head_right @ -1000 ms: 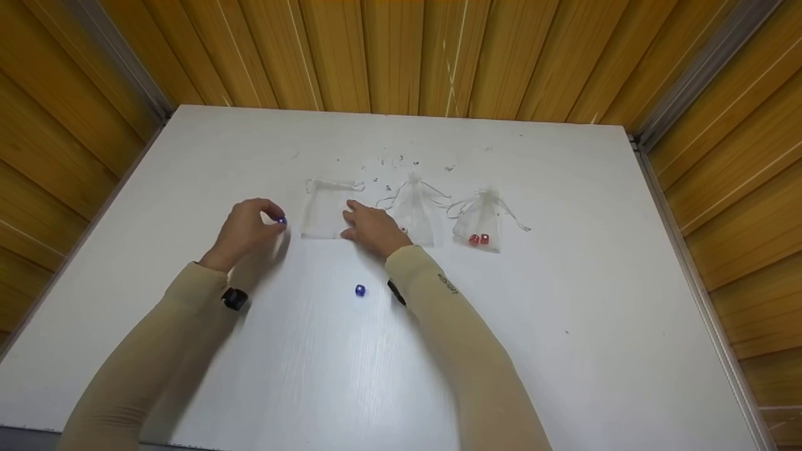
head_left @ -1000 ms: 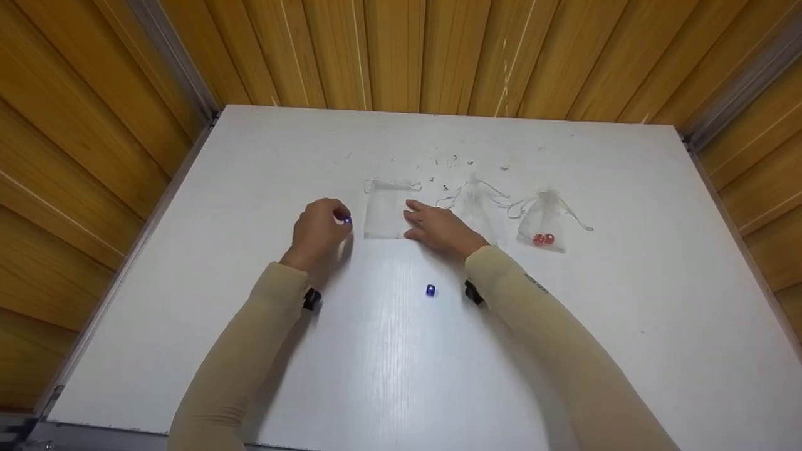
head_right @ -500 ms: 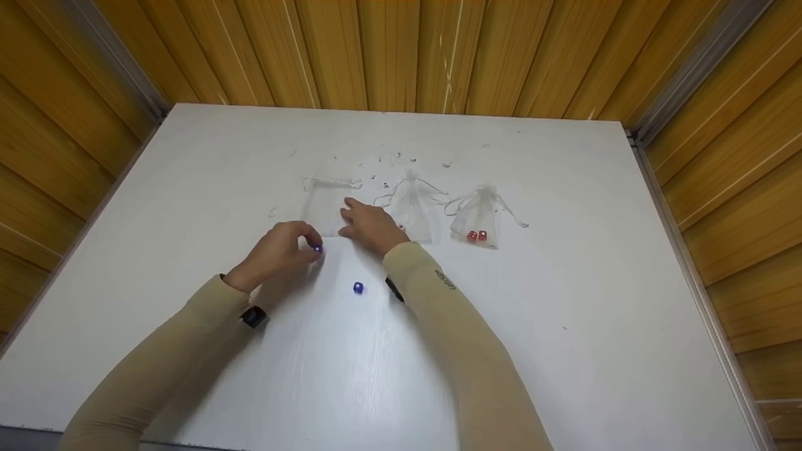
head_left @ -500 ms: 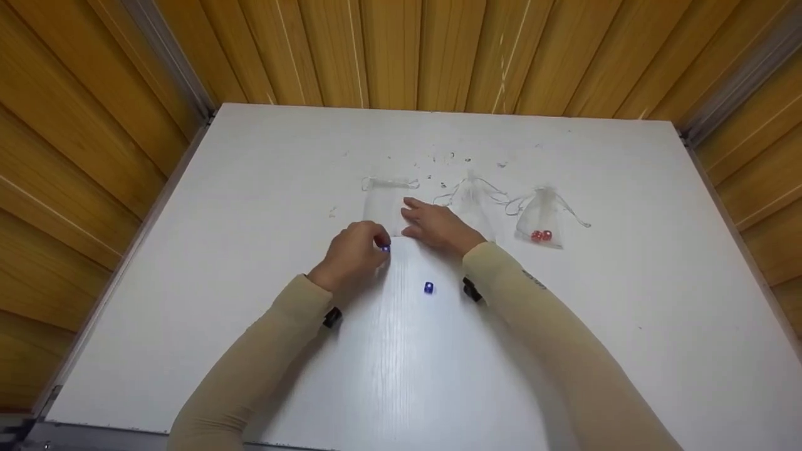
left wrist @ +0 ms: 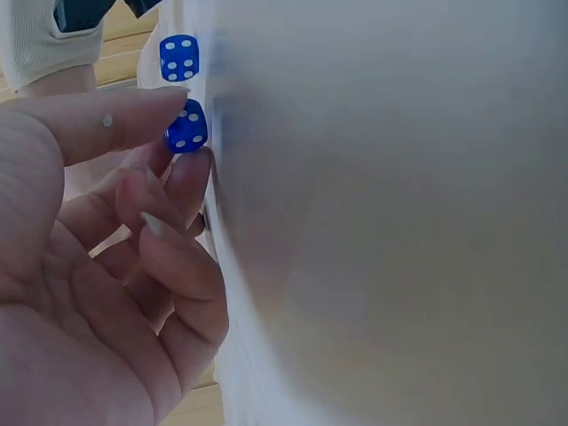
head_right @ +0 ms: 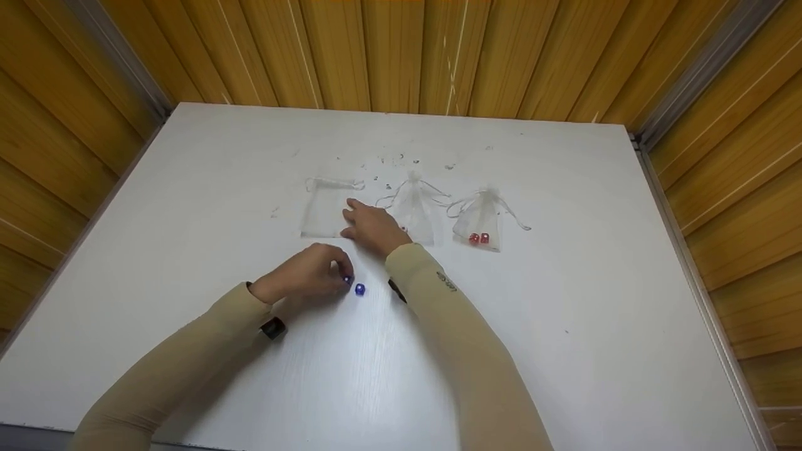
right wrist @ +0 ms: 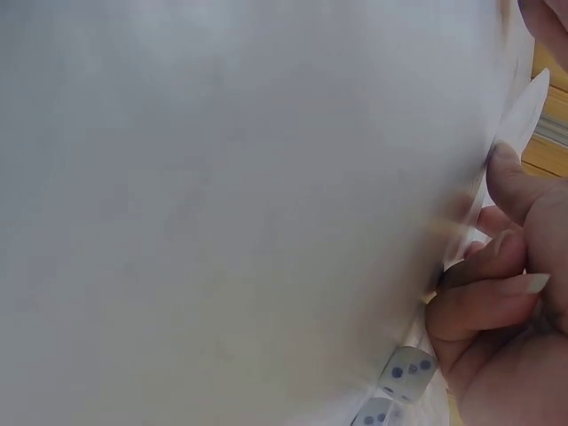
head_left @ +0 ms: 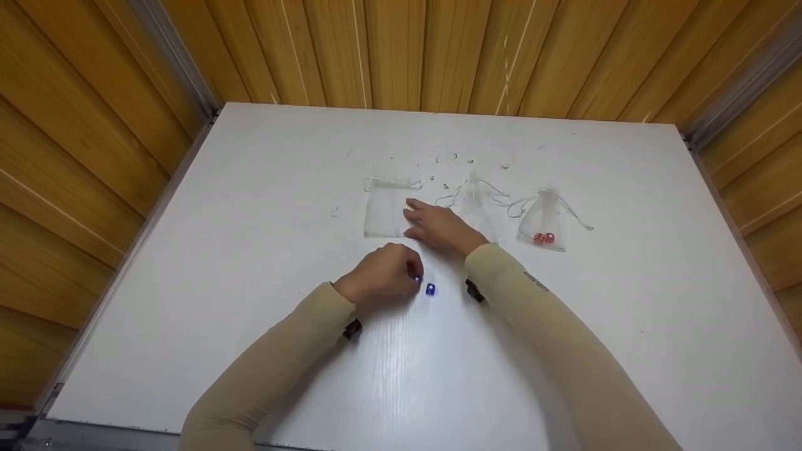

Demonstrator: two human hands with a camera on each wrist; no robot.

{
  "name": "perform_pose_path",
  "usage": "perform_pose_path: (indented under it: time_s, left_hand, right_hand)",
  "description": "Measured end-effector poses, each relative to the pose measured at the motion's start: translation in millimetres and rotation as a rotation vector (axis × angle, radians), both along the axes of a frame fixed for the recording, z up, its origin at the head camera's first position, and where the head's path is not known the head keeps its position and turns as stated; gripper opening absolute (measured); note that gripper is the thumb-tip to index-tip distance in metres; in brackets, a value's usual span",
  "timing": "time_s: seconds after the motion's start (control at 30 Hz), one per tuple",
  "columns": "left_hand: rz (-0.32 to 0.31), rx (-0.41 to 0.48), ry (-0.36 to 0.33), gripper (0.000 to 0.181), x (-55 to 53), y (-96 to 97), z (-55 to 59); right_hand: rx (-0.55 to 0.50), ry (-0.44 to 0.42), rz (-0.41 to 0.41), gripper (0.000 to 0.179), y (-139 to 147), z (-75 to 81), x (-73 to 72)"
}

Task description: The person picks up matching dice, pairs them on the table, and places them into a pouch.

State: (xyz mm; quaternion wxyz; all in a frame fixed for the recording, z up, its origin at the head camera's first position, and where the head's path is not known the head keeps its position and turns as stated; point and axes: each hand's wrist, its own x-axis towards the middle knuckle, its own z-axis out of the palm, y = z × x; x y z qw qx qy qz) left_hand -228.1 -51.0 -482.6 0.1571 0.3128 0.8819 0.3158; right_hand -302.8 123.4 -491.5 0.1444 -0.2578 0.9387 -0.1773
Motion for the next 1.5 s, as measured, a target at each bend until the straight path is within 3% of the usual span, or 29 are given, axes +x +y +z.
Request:
perform_pose_path:
  time_s: [0.33,0.6,0.77,0.87,1.0,1.17,1.4,1.5]
  left_hand:
    - [-0.062,0.002,-0.007,0.010,1.1,10.9,2.6]
    - [-0.051,0.002,-0.029,0.014,0.4,9.5,1.6]
    - [-0.002,0.075,-0.052,0.022,-9.4,4.4,6.9]
    - [0.091,0.156,-0.056,0.019,-23.1,-4.1,10.8]
    - [0.274,0.234,-0.015,0.017,-45.5,-22.5,14.5]
    - [0.451,0.205,0.001,0.021,-68.7,-43.2,14.3]
    - [0.643,0.149,-0.084,0.034,-92.6,-49.9,5.4]
    - [0.685,0.161,-0.129,0.034,-98.2,-46.5,0.2]
  right_hand:
    - [0.045,-0.006,-0.001,0.057,3.1,2.6,-3.7]
    - [0.016,-0.011,-0.004,0.057,2.7,1.2,-2.4]
    - [0.016,-0.012,-0.014,0.056,3.3,2.6,-1.1]
    - [0.016,-0.019,-0.031,0.054,2.0,2.0,-0.3]
    - [0.008,-0.023,-0.031,0.055,-1.9,0.1,1.1]
    - [0.018,-0.026,-0.023,0.057,-4.1,0.1,3.7]
    - [-0.022,-0.090,-0.103,0.058,-2.4,5.1,8.1]
    - [-0.045,-0.098,-0.124,0.061,-1.9,5.4,8.4]
